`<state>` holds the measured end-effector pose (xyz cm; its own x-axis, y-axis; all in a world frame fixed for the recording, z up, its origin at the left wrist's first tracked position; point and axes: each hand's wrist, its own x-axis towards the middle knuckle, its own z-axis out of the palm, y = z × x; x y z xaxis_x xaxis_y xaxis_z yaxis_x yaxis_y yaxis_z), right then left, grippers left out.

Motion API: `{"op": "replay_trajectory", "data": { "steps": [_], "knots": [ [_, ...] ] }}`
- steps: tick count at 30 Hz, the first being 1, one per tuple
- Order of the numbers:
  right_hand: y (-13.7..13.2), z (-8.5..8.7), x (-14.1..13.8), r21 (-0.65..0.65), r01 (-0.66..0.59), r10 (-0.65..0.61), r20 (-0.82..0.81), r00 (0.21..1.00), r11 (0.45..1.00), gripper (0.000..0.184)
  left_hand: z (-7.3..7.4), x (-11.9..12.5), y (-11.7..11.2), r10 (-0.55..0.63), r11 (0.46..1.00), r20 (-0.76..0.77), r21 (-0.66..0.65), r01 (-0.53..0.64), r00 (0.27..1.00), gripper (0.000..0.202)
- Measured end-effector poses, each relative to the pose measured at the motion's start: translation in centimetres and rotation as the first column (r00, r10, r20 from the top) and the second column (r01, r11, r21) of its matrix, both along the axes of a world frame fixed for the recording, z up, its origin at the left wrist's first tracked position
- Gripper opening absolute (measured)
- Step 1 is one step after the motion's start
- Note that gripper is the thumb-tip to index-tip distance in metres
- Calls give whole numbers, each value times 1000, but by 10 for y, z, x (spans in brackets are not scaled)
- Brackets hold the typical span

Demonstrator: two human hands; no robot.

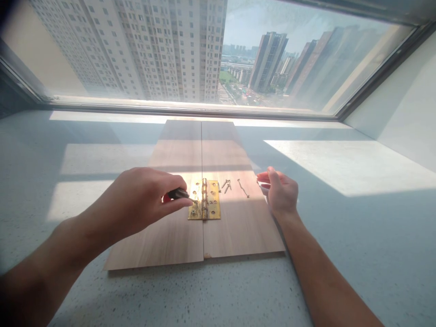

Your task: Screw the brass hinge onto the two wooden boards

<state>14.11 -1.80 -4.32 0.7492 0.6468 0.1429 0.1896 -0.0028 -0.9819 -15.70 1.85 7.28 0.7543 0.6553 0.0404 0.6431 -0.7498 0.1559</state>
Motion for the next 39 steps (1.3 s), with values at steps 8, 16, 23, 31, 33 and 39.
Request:
{"op": "replay_trajectory", "data": {
  "steps": [8, 16, 23, 31, 33, 39],
  "knots": [
    [1, 0, 0, -1, -12, 12, -3, 1000, 1000, 29, -5, 16, -10, -149, 959, -102, 228, 169, 984, 52],
    [0, -2, 0, 1, -31, 31, -2, 1000, 1000, 29, 12, 7, 0, -400, 841, -284, 263, 472, 871, 12],
    [-1, -3, 0, -5, -27, 27, 18, 999, 1000, 25, 30, 11, 18, -510, 700, -526, 205, 684, 681, 26],
    [-1, -2, -2, -9, -13, 14, 10, 1000, 1000, 23, 23, 19, 17, -528, 704, -487, 207, 679, 696, 28],
    [-1, -2, -3, -5, -10, 10, -1, 1000, 1000, 22, 21, 20, 15, -495, 747, -465, 203, 633, 734, 28],
    [-1, -1, -5, 10, 4, -4, -13, 1000, 1000, 22, 16, 24, 3, -243, 921, -407, 189, 342, 880, 25]
  ]
}}
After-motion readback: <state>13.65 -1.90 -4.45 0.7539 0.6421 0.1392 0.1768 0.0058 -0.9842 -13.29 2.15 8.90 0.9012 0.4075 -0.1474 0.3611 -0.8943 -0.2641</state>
